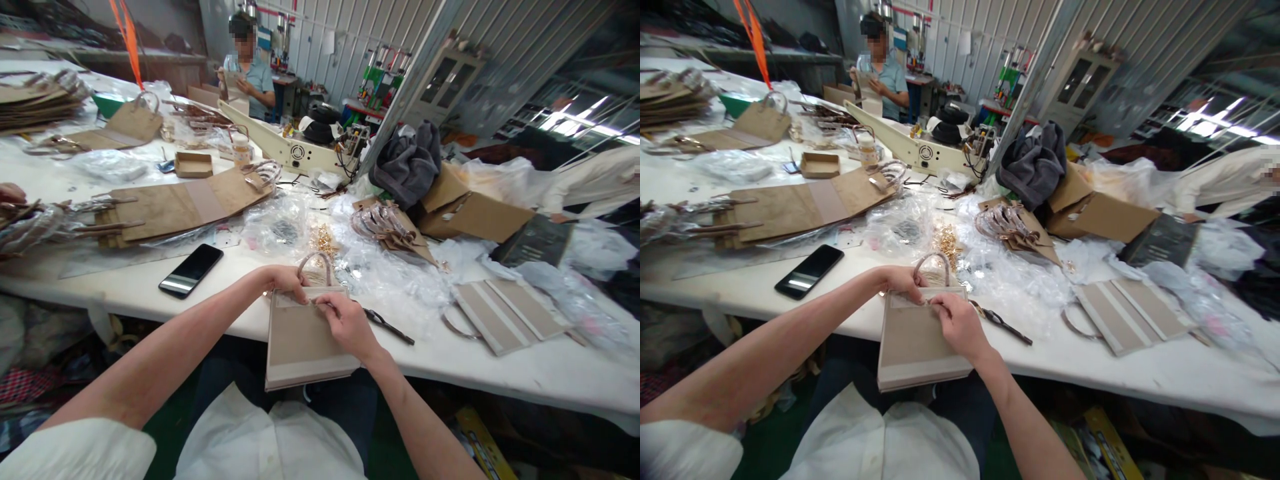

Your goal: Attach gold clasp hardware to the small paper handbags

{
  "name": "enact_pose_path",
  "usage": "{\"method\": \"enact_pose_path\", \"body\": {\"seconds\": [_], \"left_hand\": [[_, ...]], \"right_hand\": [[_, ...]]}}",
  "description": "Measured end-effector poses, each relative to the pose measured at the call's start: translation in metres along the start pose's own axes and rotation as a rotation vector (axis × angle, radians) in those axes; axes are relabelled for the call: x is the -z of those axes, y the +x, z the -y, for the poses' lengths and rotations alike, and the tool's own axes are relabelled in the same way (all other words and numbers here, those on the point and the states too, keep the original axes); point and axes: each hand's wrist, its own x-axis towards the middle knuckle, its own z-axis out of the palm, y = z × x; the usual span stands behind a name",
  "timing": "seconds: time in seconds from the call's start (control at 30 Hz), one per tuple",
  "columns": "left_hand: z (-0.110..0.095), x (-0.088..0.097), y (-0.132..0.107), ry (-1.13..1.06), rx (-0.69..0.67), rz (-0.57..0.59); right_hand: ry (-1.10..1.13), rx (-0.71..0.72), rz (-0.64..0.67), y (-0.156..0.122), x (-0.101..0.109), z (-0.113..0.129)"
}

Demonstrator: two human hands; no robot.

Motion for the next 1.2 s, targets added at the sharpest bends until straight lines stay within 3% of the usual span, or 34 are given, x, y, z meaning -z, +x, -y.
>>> {"method": "enact_pose_path", "body": {"seconds": [0.17, 0.3, 0.47, 0.6, 0.93, 1.2], "left_hand": [[0.000, 0.000, -0.003, -0.009, 0.009, -0.006], [0.000, -0.001, -0.004, -0.015, 0.028, -0.025], [0.003, 0.001, 0.000, -0.023, 0.022, -0.052], [0.007, 0.003, 0.002, -0.025, 0.015, -0.029], [0.011, 0.008, 0.005, -0.031, -0.014, 0.017], [0.010, 0.007, 0.003, -0.025, -0.031, 0.057]], "right_hand": [[0.215, -0.155, -0.148, 0.013, 0.014, 0.000], [0.143, -0.201, -0.075, 0.024, 0.013, -0.006], [-0.045, -0.055, 0.049, 0.032, 0.007, -0.005], [-0.145, 0.013, 0.049, 0.033, 0.004, -0.003], [-0.211, 0.024, -0.006, 0.024, -0.005, -0.001], [-0.341, 0.060, 0.036, 0.015, -0.006, 0.000]]}}
